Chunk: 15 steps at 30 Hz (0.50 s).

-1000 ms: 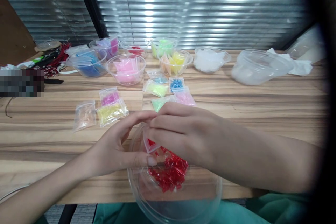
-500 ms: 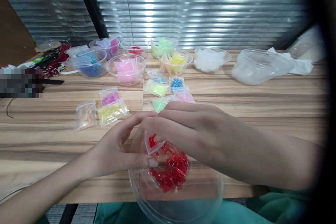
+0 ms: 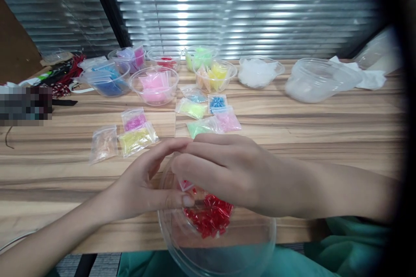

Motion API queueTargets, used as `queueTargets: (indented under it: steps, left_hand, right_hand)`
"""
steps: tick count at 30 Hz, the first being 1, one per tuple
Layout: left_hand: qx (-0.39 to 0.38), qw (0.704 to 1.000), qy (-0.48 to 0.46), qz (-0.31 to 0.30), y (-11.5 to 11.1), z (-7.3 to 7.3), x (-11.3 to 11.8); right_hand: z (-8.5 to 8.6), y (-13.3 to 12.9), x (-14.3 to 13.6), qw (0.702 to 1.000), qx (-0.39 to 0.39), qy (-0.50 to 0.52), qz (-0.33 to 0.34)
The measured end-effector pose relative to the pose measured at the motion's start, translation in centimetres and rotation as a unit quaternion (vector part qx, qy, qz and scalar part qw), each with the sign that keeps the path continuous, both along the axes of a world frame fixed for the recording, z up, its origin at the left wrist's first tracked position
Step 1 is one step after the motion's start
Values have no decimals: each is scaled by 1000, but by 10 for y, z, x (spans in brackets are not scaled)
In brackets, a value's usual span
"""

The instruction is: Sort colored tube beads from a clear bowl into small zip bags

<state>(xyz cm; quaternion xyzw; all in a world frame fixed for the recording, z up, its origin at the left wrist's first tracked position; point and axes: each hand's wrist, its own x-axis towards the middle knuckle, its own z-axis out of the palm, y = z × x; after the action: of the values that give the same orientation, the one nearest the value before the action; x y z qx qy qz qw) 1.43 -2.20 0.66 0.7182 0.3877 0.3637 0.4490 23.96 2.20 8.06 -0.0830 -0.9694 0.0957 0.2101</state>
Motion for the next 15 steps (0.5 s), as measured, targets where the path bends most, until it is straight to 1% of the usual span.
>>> queueTargets:
  steps: [4, 7, 9, 12, 15]
  left_hand:
    - [-42, 997, -54, -28, 3, -3, -1]
    - [-51, 996, -70, -36, 4, -6, -3]
    - [-49, 996, -70, -37, 5, -5, -4]
    - [-47, 995, -70, -43, 4, -3, -4]
    - [-57, 993, -82, -56, 2, -3, -2]
  right_hand:
    - [2, 2, 3, 999, -46, 11, 1]
    - [5, 3, 5, 999, -32, -9, -1]
    - [7, 4, 6, 999, -34, -23, 14]
    - [8, 5, 6, 995, -86, -40, 37]
    - [7, 5, 8, 989, -144, -33, 27]
